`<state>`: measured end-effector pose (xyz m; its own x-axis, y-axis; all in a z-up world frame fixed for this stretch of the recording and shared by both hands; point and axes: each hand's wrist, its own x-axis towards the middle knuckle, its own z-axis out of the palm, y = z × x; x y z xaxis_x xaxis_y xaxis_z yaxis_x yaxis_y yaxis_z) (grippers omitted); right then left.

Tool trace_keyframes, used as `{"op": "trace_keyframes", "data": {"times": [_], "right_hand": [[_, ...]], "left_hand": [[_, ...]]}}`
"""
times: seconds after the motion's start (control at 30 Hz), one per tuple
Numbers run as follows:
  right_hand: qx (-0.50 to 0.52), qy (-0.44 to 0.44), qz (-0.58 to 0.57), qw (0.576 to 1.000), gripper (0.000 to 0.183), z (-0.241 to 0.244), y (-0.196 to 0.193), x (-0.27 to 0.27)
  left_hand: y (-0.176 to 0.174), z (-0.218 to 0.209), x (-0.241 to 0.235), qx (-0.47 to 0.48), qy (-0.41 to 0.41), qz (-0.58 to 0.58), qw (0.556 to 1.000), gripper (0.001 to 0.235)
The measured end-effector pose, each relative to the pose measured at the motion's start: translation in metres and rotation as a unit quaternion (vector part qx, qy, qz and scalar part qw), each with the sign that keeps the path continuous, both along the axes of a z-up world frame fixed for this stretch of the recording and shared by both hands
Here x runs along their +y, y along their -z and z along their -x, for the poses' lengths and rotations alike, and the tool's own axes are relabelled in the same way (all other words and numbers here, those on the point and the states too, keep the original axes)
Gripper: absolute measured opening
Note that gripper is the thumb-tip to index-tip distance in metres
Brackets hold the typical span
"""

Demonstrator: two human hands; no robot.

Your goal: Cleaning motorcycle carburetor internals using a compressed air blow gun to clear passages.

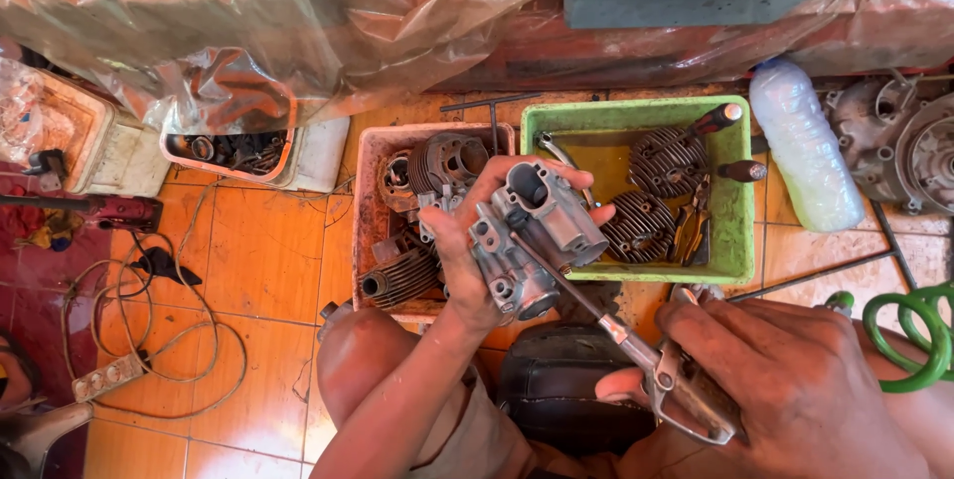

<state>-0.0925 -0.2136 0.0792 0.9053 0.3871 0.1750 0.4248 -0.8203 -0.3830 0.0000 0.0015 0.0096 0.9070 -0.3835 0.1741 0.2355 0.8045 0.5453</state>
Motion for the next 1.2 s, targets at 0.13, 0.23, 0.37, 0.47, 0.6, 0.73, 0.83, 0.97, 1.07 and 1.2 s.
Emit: {"op": "trace_keyframes", "data": {"times": [0.13, 0.23, 0.37, 0.47, 0.6, 0.73, 0.83, 0.97, 1.07, 1.2], "right_hand": [[0.016, -0.013, -0.032, 0.999, 0.046, 0.003, -0.001, -0.003], [0.000, -0.011, -0.037, 0.999, 0.041, 0.004, -0.001, 0.000], [0.025, -0.003, -0.027, 0.999, 0.025, 0.006, 0.002, 0.000], [0.018, -0.002, -0.028, 0.999, 0.033, 0.005, -0.002, 0.002], [0.016, -0.013, -0.009, 1.000, 0.021, 0.006, 0.003, -0.003], [0.007, -0.007, -0.012, 1.000, 0.022, 0.006, 0.004, -0.001], [0.008, -0.004, -0.004, 1.000, 0.024, 0.008, 0.004, -0.002], [0.017, 0.007, -0.007, 1.000, 0.031, 0.011, 0.003, -0.002], [0.023, 0.010, -0.004, 1.000, 0.035, 0.011, 0.004, -0.003], [0.014, 0.001, -0.006, 1.000, 0.043, 0.008, 0.000, 0.000]], "left_hand": [[0.002, 0.001, 0.000, 0.003, -0.003, 0.015, 1.000, 0.085], [0.008, 0.001, 0.001, 0.039, 0.012, 0.051, 0.998, 0.091], [0.007, -0.001, 0.000, 0.021, 0.007, 0.058, 0.998, 0.092], [0.008, -0.001, -0.001, 0.021, 0.002, 0.052, 0.998, 0.097], [0.006, -0.002, -0.001, 0.022, 0.007, 0.057, 0.998, 0.114], [-0.003, -0.001, -0.003, 0.036, -0.022, 0.005, 0.999, 0.117], [-0.004, 0.000, -0.003, 0.047, -0.007, 0.024, 0.999, 0.121], [0.000, 0.000, -0.004, 0.052, -0.010, 0.023, 0.998, 0.124], [0.006, -0.002, -0.002, 0.045, 0.006, 0.051, 0.998, 0.121], [0.004, -0.002, -0.002, 0.027, 0.011, 0.044, 0.999, 0.116]]}}
